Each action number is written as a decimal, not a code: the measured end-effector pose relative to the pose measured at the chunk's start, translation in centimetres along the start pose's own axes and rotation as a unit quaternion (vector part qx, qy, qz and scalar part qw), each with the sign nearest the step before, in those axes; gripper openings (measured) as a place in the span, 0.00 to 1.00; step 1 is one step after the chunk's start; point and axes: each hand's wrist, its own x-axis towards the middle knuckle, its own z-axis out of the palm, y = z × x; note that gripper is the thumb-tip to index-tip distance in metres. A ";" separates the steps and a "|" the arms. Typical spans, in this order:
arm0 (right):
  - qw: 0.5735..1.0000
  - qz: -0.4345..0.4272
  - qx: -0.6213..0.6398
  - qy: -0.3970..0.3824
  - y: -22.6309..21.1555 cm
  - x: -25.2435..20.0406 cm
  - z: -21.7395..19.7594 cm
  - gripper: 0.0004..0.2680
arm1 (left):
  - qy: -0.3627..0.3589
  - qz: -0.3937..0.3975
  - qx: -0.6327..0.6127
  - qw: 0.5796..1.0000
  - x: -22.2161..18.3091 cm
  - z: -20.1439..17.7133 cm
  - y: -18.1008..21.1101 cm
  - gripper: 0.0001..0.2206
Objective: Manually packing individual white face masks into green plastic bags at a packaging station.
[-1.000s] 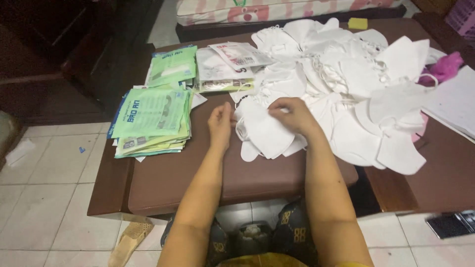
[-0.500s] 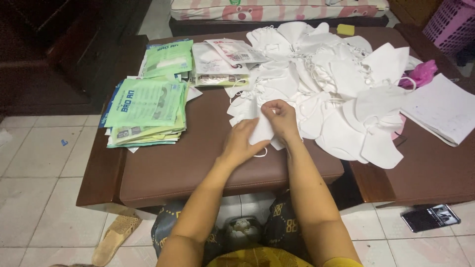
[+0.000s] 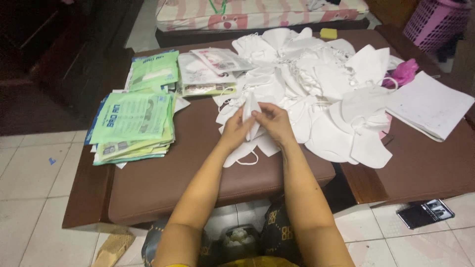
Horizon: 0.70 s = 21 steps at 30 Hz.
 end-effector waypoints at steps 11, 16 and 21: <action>0.956 -0.164 -0.163 0.181 1.4 0.1 -0.2 0.14 | 0.102 0.043 0.186 0.976 -2.1 -0.4 2.7 0.20; 0.989 -0.104 -0.054 0.091 0.5 -1.2 2.1 0.12 | 0.049 0.016 0.121 0.991 -1.5 -0.5 0.6 0.19; 0.997 -0.045 0.045 -0.053 -1.0 -1.4 1.9 0.21 | 0.125 -0.009 0.090 0.988 -0.2 -2.2 -4.0 0.12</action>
